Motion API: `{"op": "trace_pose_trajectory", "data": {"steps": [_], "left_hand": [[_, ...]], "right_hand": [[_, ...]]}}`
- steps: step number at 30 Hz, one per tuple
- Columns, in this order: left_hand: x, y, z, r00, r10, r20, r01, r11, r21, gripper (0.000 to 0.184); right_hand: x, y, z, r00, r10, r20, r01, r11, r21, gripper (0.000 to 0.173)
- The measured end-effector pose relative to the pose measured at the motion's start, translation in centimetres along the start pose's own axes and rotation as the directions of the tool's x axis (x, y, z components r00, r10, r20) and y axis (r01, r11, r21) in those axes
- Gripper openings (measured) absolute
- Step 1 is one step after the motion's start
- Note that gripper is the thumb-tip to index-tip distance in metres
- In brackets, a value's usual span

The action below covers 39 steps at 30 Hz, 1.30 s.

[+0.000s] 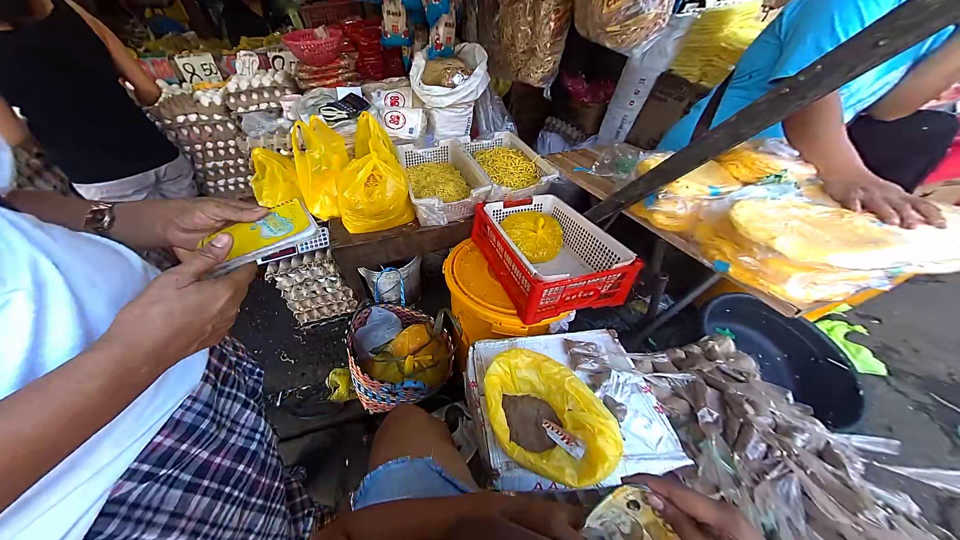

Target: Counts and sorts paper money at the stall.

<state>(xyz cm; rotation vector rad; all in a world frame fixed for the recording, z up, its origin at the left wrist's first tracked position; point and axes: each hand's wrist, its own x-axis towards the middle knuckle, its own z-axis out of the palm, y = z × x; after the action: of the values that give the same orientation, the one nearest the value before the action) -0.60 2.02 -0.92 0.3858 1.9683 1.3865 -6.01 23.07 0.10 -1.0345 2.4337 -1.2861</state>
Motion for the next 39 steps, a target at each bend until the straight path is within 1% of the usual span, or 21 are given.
{"op": "trace_pose_trajectory", "data": {"steps": [1,2,3,4,6,9,13,15,17,18,20,22,24,26,30,32,33,34,36,37,39], "left_hand": [[0.2,-1.7,-0.3,0.996,0.092,-0.004,-0.092,0.992,-0.081,0.054],[0.8,-4.2,-0.4,0.972,0.231,-0.047,-0.236,0.958,-0.163,0.047],[1.7,-7.0,-0.5,0.936,0.333,-0.110,-0.351,0.905,-0.239,0.040],[1.9,-8.1,-0.5,0.922,0.337,-0.189,-0.380,0.882,-0.278,0.033],[1.6,-7.9,-1.1,0.920,0.230,-0.317,-0.332,0.887,-0.320,0.022],[1.0,-7.1,-1.7,0.898,0.138,-0.419,-0.303,0.884,-0.357,0.021],[1.0,-6.0,-1.6,0.874,0.076,-0.479,-0.293,0.870,-0.396,0.025],[1.1,-5.5,-1.5,0.868,0.019,-0.496,-0.264,0.863,-0.430,0.028],[1.0,-5.0,-1.4,0.851,-0.043,-0.524,-0.220,0.876,-0.429,0.031],[0.8,-4.7,-1.4,0.845,-0.060,-0.532,-0.200,0.887,-0.417,0.032],[0.1,-4.3,-2.0,0.826,-0.034,-0.563,-0.205,0.912,-0.355,0.030],[-0.5,-4.2,-2.8,0.782,0.078,-0.619,-0.289,0.925,-0.248,0.026],[-0.9,-4.4,-3.6,0.709,0.203,-0.676,-0.387,0.913,-0.131,0.019],[-1.1,-4.4,-4.4,0.647,0.253,-0.719,-0.435,0.897,-0.077,0.012],[-1.4,-4.7,-5.0,0.549,0.278,-0.788,-0.508,0.860,-0.050,0.007],[-1.7,-4.9,-5.2,0.473,0.359,-0.805,-0.494,0.864,0.094,0.007],[-1.9,-5.0,-5.5,0.452,0.428,-0.783,-0.452,0.866,0.212,0.018],[-2.3,-4.9,-5.9,0.468,0.496,-0.731,-0.395,0.858,0.329,0.030],[-3.2,-3.9,-6.2,0.569,0.574,-0.588,-0.336,0.816,0.471,0.044],[-3.4,-3.3,-6.1,0.624,0.587,-0.516,-0.330,0.796,0.508,0.041],[-3.4,-2.5,-5.6,0.724,0.541,-0.429,-0.282,0.799,0.531,0.026]], "right_hand": [[-0.1,-0.1,-0.1,0.998,0.020,-0.053,-0.021,1.000,-0.019,0.026],[-0.2,0.1,-0.2,0.991,0.061,-0.121,-0.064,0.998,-0.024,0.026],[-0.4,0.4,-0.4,0.974,0.124,-0.190,-0.128,0.992,-0.010,0.026],[-0.7,0.8,-0.6,0.950,0.188,-0.248,-0.189,0.982,0.019,0.027],[-1.2,1.2,-1.1,0.892,0.310,-0.329,-0.296,0.951,0.093,0.028],[-1.6,1.1,-0.5,0.841,0.395,-0.370,-0.352,0.918,0.182,0.027],[-2.0,0.9,0.6,0.846,0.385,-0.369,-0.318,0.919,0.231,0.022],[-1.9,1.2,1.2,0.847,0.369,-0.382,-0.322,0.929,0.185,0.023],[-1.8,1.3,2.5,0.835,0.339,-0.433,-0.338,0.938,0.084,0.029],[-1.8,1.1,3.1,0.829,0.313,-0.463,-0.340,0.940,0.027,0.032],[-1.4,0.3,3.7,0.816,0.274,-0.509,-0.328,0.944,-0.018,0.033],[-1.0,-0.2,3.1,0.793,0.323,-0.516,-0.319,0.943,0.101,0.031],[-0.6,-0.8,2.1,0.783,0.375,-0.496,-0.285,0.925,0.250,0.027],[0.0,-1.3,1.5,0.793,0.359,-0.491,-0.225,0.923,0.312,0.025],[0.6,-1.3,2.2,0.805,0.243,-0.541,-0.082,0.949,0.305,0.022],[0.6,-0.5,2.4,0.823,0.140,-0.551,-0.011,0.973,0.231,0.022],[0.4,-0.1,2.2,0.847,0.078,-0.526,0.003,0.988,0.152,0.024],[0.3,0.1,1.9,0.883,0.014,-0.469,0.008,0.999,0.047,0.027],[0.2,-0.2,1.4,0.957,-0.055,-0.284,0.023,0.993,-0.115,0.028],[0.4,-0.5,1.6,0.976,-0.067,-0.206,0.037,0.988,-0.148,0.029],[0.8,-0.6,2.4,0.986,-0.101,-0.135,0.077,0.982,-0.175,0.028]]}}
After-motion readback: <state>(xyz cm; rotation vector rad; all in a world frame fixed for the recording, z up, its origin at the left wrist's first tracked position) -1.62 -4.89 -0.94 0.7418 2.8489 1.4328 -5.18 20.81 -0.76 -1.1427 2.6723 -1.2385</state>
